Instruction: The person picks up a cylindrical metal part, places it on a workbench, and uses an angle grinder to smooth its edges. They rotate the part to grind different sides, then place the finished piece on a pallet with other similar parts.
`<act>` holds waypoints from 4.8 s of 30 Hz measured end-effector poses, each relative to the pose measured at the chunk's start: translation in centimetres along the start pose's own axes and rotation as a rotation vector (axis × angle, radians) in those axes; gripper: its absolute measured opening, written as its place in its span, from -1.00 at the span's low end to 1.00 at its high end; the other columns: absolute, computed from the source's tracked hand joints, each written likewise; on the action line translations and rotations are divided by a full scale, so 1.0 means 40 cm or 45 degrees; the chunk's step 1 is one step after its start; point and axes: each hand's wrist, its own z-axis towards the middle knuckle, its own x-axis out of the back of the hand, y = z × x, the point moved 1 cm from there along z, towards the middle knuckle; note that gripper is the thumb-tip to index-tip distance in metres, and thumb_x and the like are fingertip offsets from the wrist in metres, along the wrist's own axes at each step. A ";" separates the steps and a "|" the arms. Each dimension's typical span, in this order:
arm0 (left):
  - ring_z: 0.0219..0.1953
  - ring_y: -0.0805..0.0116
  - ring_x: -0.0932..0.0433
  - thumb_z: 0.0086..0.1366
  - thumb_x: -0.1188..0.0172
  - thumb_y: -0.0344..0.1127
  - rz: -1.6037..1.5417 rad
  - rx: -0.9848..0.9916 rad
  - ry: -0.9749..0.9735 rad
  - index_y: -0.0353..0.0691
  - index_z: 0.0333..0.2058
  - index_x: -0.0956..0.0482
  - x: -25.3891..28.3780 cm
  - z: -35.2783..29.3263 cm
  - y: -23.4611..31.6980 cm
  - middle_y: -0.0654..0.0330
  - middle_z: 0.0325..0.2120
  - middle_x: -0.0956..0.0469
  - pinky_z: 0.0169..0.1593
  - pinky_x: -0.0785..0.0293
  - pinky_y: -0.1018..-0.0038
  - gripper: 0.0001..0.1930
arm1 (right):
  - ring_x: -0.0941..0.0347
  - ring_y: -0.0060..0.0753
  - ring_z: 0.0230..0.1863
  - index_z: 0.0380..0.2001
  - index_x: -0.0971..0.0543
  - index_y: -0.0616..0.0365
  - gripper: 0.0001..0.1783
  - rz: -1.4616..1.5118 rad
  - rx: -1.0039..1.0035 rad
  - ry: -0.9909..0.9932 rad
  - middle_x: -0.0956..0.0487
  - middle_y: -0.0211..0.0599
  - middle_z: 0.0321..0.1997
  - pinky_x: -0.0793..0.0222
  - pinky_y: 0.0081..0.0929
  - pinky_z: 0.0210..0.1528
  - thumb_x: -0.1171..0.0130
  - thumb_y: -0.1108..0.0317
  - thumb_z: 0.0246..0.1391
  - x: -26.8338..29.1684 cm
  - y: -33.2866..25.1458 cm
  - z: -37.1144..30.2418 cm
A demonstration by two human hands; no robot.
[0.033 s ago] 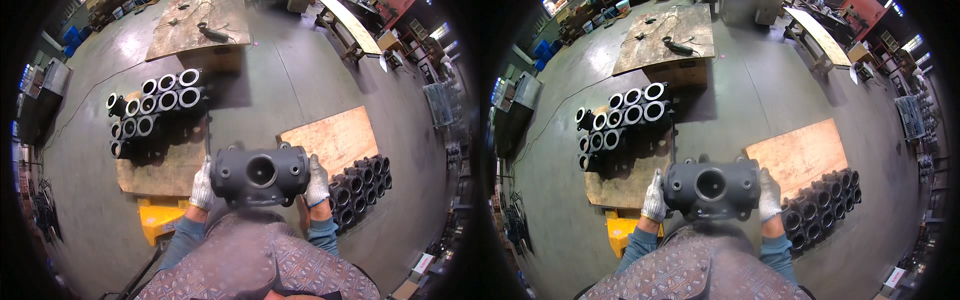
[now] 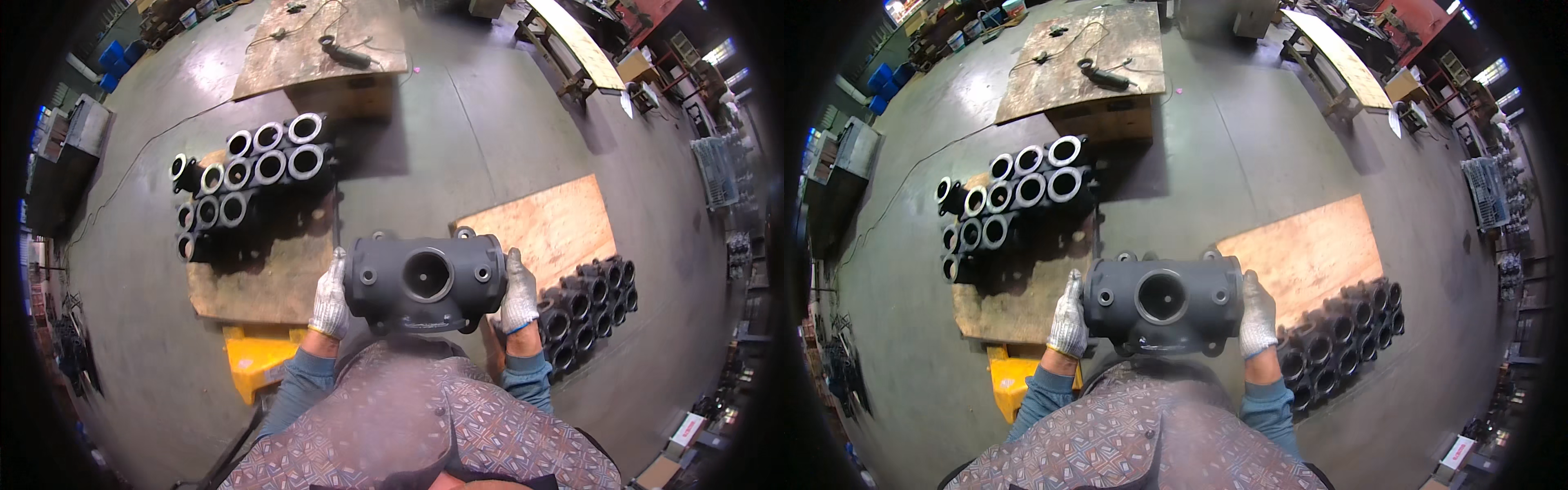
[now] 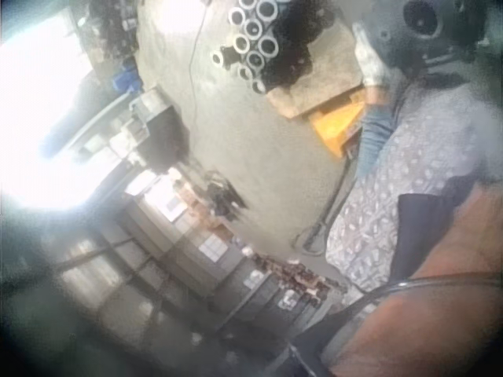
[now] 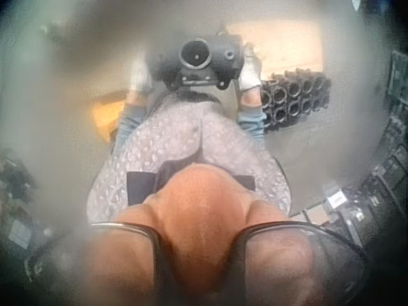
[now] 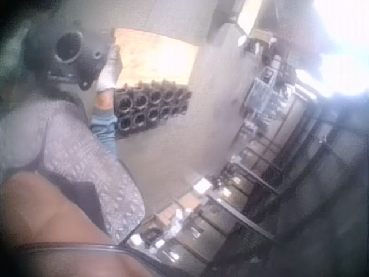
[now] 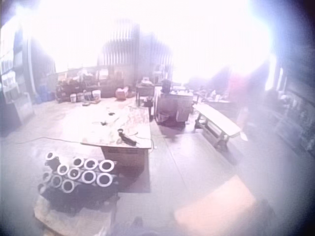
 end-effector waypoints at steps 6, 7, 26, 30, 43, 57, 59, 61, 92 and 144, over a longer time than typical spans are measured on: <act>0.17 0.36 -0.54 0.62 0.07 -0.10 0.058 0.119 -0.031 -0.42 0.26 -0.47 -0.219 0.582 0.273 0.05 0.14 -0.59 0.24 -0.45 0.40 -0.49 | -0.57 -0.52 -0.10 0.06 -0.64 0.29 -0.42 -0.176 -0.041 0.198 -0.67 -0.35 -0.06 -0.53 -0.51 -0.06 -0.03 -0.09 0.47 -0.159 -0.213 0.530; 0.12 0.39 -0.57 0.62 0.05 -0.06 0.039 0.050 -0.010 -0.40 0.25 -0.49 -0.254 0.657 0.317 0.09 0.10 -0.62 0.20 -0.49 0.41 -0.49 | -0.57 -0.52 -0.09 0.06 -0.64 0.29 -0.41 -0.178 -0.022 0.166 -0.67 -0.35 -0.06 -0.53 -0.51 -0.06 -0.04 -0.09 0.46 -0.179 -0.248 0.593; 0.32 0.22 -0.40 0.66 0.26 -0.35 -0.657 0.121 0.370 -0.47 0.43 -0.17 -0.824 2.078 0.812 -0.04 0.33 -0.39 0.39 -0.31 0.36 -0.52 | -0.53 -0.46 0.07 0.26 -0.52 0.20 -0.30 -0.592 -0.173 -0.217 -0.61 -0.31 0.13 -0.50 -0.44 0.06 -0.07 -0.21 0.40 -0.744 -1.017 2.297; 0.29 0.00 -0.45 0.50 0.03 -0.41 0.522 -0.336 0.355 -0.49 0.35 -0.29 -0.864 2.383 0.890 -0.19 0.26 -0.45 0.32 -0.40 0.25 -0.49 | -0.55 -0.49 0.01 0.20 -0.57 0.15 -0.33 -0.735 -0.166 -0.220 -0.64 -0.34 0.04 -0.50 -0.51 -0.01 -0.05 -0.22 0.40 -0.886 -1.086 2.582; 0.24 -0.28 -0.46 0.16 -0.41 -0.20 0.956 -0.111 0.670 -0.43 0.45 -0.10 -0.890 3.085 1.077 -0.32 0.32 -0.33 0.29 -0.42 0.12 -0.02 | -0.56 -0.52 -0.18 0.03 -0.66 0.20 -0.43 -0.930 -0.382 -0.516 -0.68 -0.37 -0.12 -0.49 -0.52 -0.14 -0.07 -0.14 0.42 -1.461 -1.178 3.414; 0.41 0.32 -0.28 0.58 0.03 0.12 -1.179 0.305 1.132 -0.35 0.42 -0.26 -0.788 3.684 0.948 0.15 0.42 -0.31 0.43 -0.20 0.40 -0.30 | -0.56 -0.48 -0.01 0.16 -0.62 0.24 -0.37 -1.243 -0.301 -1.047 -0.66 -0.28 0.07 -0.48 -0.49 0.07 -0.02 -0.13 0.44 -1.959 -0.914 4.031; 0.39 0.33 -0.31 0.58 0.02 0.11 -1.197 0.307 1.178 -0.36 0.40 -0.29 -0.763 3.711 0.934 0.15 0.40 -0.34 0.41 -0.23 0.40 -0.31 | -0.54 -0.46 0.03 0.18 -0.61 0.23 -0.35 -1.319 -0.302 -1.062 -0.64 -0.27 0.11 -0.48 -0.48 0.07 0.00 -0.15 0.44 -1.994 -0.877 4.059; 0.35 0.33 -0.35 0.57 -0.01 0.12 -1.232 0.299 1.206 -0.37 0.38 -0.34 -0.739 3.725 0.933 0.14 0.37 -0.38 0.38 -0.28 0.40 -0.31 | -0.54 -0.45 0.03 0.20 -0.59 0.24 -0.35 -1.303 -0.363 -1.079 -0.64 -0.27 0.11 -0.47 -0.47 0.08 0.01 -0.15 0.44 -2.017 -0.840 4.074; 0.15 0.09 -0.56 0.45 0.01 0.37 -1.422 0.573 1.041 -0.38 0.29 -0.39 -0.628 3.664 0.581 -0.05 0.10 -0.60 0.28 -0.41 0.19 -0.16 | -0.63 0.10 -0.03 0.09 -0.52 0.28 -0.56 -1.759 0.488 -1.413 -0.67 0.07 -0.06 -0.49 -0.18 0.10 -0.25 0.23 0.27 -2.036 -0.735 3.526; 0.00 0.23 -0.61 0.25 -0.41 -0.31 -0.475 0.211 0.738 -0.39 0.31 -0.31 -1.057 3.057 1.252 0.05 0.02 -0.57 0.04 -0.61 0.32 -0.28 | -0.52 -0.50 -0.06 0.07 -0.52 0.19 -0.56 -0.237 -1.081 -1.320 -0.59 -0.31 -0.02 -0.52 -0.40 0.02 -0.35 0.23 0.21 -1.734 -0.966 3.262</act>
